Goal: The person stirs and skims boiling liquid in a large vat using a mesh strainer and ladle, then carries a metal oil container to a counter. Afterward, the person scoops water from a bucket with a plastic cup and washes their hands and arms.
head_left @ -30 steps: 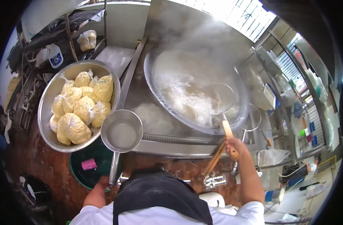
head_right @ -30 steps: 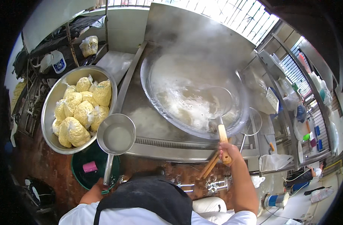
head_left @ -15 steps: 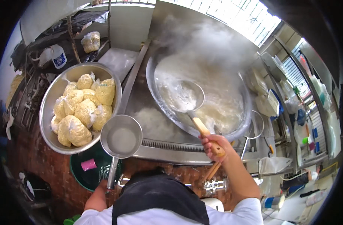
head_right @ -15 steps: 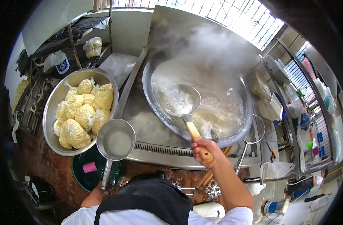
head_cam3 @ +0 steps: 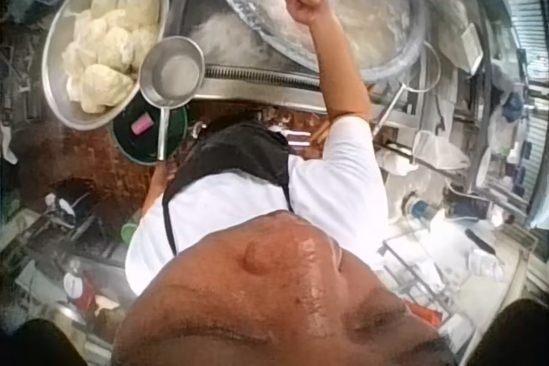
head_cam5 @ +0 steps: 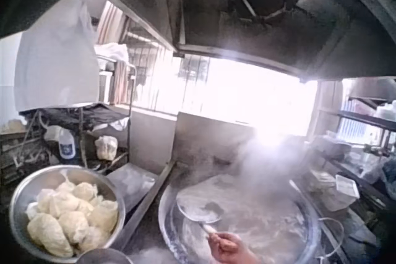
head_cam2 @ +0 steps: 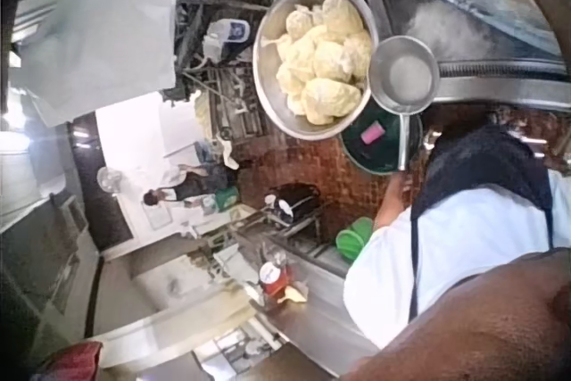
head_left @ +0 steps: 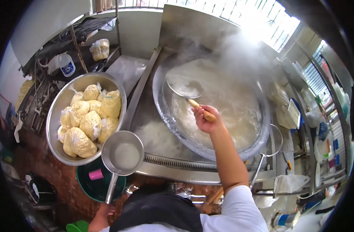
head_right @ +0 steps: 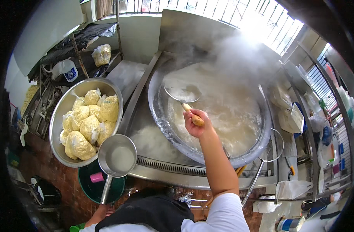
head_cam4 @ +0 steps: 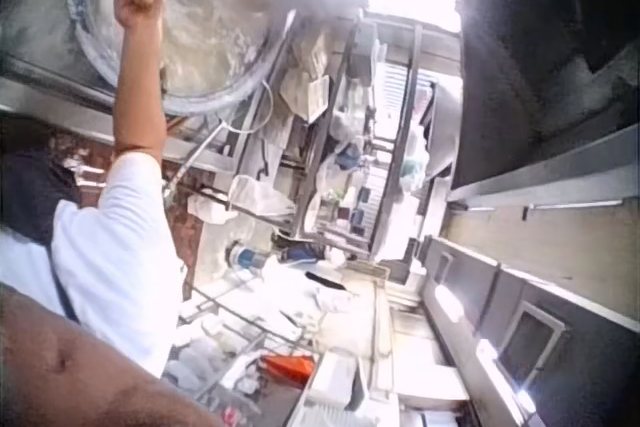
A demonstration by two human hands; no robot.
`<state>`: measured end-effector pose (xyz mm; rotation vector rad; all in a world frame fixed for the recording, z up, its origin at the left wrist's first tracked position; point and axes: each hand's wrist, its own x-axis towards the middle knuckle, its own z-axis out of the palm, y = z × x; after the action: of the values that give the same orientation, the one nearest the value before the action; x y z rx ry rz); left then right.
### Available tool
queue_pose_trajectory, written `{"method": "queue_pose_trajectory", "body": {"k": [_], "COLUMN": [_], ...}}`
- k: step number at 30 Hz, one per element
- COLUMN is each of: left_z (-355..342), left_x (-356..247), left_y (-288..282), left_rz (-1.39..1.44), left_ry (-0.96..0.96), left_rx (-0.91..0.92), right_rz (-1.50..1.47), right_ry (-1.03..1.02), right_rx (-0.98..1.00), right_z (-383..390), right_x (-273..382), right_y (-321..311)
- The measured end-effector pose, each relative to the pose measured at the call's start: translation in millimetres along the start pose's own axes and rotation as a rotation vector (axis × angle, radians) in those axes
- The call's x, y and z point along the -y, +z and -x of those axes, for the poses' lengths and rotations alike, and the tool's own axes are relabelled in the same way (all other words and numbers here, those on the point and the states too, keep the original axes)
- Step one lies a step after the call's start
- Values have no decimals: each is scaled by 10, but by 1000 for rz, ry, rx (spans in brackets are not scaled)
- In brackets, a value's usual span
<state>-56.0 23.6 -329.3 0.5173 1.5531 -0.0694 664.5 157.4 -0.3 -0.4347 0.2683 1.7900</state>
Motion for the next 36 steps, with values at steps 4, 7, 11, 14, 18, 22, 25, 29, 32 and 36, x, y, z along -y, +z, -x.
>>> {"method": "queue_pose_trajectory", "body": {"k": [4,7,11,14,18,22,25,29,32,36], "left_z": [20,40,414,599,831,874,919,970,970,960], "left_x": [-51,128,-178,-312,-372,-541,-522,-528,-470,-399], "left_y": [235,92,540,735,957,1067,1152,1228,1229,1169], "left_rz": [-114,34,-37,-26,-63,-111,-117,-120,-145,-203], "left_ry": [-113,-98,-22,12,-36,-45,-27,-37,-69,-77], "left_rx": [-104,-70,-152,-155,-235,-201,-275,-261,-252,-263], "right_rz": [8,11,55,88,173,224,301,551,705,872], "right_ry": [-44,-31,-146,-255,-372,-345,-421,-490,-478,-382], "right_rx": [52,96,45,-45,-233,-152,-287,-457,-544,-593], "right_z": [-215,-491,-510,-607,-709,-673,-619,-489,-405,-232], "right_x": [465,697,1101,1320,1413,1932,2043,2098,1994,1866], "right_y": [-119,-49,-221,-258,-212,-785,-1004,-1187,-1198,-1205]}}
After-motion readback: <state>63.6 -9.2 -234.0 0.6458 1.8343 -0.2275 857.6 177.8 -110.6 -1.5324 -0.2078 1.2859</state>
